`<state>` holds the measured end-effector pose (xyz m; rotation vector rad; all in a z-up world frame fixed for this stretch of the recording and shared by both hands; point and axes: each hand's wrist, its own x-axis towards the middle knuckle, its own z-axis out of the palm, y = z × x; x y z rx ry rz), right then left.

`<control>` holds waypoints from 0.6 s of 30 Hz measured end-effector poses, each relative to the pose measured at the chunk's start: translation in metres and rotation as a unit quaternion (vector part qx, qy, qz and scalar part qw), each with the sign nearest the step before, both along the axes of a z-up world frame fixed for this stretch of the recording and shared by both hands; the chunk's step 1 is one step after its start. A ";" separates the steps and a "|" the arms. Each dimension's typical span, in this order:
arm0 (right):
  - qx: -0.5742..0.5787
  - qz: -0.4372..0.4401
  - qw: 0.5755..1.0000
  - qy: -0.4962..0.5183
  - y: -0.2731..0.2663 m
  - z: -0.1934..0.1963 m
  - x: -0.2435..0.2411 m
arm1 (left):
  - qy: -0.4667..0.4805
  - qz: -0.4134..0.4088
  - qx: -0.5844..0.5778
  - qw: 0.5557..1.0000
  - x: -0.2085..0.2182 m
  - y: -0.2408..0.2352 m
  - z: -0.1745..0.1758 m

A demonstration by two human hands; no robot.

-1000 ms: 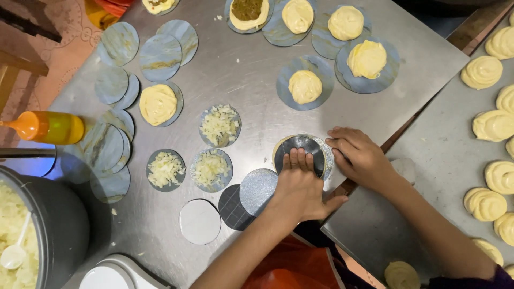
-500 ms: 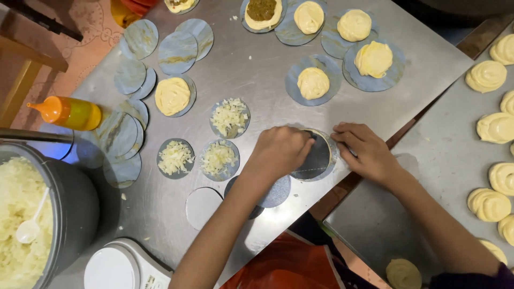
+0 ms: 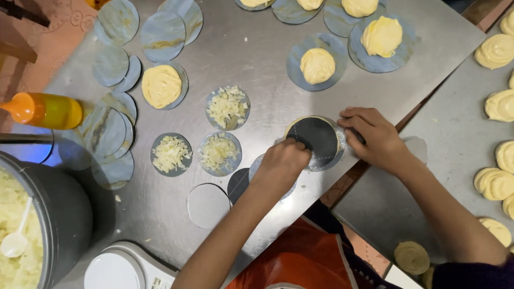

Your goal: The person assembles small pies by placing dough on circular molds, adding a brown filling, and topping with shredded white filling. They use a digital scale to measure the shredded filling and a circular cutter to shape the dough. The process involves repetitive assembly of multiple pies on a metal table.

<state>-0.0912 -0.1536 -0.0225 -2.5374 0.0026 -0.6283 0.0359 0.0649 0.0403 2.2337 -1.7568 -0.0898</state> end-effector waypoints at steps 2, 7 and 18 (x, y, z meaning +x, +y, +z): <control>0.007 -0.002 1.000 0.010 0.002 0.001 0.001 | -0.029 0.009 -0.012 0.999 -0.009 -0.005 -0.009; 0.030 -0.029 0.998 0.045 0.007 0.011 0.002 | -0.107 0.031 -0.022 0.993 -0.032 -0.011 -0.026; 0.075 -0.012 0.996 0.037 0.006 0.010 -0.003 | -0.108 0.035 -0.078 0.990 -0.042 -0.006 -0.011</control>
